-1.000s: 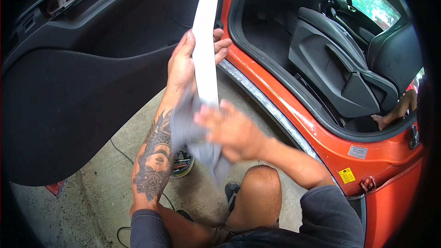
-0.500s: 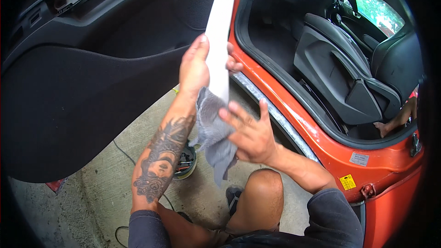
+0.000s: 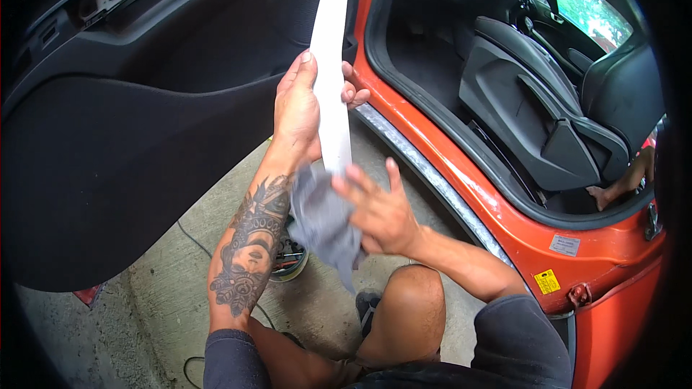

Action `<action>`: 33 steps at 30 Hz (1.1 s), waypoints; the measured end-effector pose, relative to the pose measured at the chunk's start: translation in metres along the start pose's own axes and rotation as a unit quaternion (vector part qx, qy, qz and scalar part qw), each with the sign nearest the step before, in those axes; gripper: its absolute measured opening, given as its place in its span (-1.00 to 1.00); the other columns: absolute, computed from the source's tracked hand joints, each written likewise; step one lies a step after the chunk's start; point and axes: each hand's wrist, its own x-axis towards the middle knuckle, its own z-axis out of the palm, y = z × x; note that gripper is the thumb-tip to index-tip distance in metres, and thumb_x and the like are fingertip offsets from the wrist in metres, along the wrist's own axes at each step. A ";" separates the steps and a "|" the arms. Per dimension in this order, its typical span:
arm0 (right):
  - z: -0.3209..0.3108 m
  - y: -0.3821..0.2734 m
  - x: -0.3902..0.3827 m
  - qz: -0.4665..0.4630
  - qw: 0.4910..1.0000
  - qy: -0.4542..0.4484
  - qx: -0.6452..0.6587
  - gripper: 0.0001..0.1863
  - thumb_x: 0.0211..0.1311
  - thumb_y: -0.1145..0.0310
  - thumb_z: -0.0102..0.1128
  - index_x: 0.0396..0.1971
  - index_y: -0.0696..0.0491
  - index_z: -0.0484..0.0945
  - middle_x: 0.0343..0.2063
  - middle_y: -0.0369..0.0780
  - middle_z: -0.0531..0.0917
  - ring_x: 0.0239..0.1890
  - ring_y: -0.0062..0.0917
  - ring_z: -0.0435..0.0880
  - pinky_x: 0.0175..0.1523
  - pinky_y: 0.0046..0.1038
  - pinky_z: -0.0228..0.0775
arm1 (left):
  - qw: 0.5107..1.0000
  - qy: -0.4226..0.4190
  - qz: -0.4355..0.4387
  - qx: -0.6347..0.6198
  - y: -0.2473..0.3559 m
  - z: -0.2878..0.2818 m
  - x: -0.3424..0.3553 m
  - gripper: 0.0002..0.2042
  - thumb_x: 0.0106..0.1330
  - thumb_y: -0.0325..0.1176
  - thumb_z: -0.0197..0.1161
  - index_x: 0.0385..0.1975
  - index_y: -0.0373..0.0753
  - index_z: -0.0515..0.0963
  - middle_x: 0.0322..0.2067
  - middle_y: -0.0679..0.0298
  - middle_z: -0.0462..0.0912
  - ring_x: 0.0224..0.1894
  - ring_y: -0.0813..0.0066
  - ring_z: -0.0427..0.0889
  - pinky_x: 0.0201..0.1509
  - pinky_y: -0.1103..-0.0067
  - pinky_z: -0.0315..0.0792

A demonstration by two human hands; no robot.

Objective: Repairing an interior car door panel by tightening internal screws and reattaching a plastic trim piece.

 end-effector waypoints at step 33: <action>0.017 0.065 -0.085 0.413 0.887 -0.168 0.119 -0.64 -0.04 0.47 0.24 -0.16 0.18 0.48 -0.41 0.08 0.59 -0.27 -0.03 0.61 -0.09 -0.18 0.43 | 0.830 0.028 0.410 0.377 0.083 -0.003 -0.039 -0.53 0.56 -0.18 -0.27 0.14 -0.48 0.35 -0.10 -0.10 0.57 -0.23 0.33 0.58 -0.02 0.35 0.55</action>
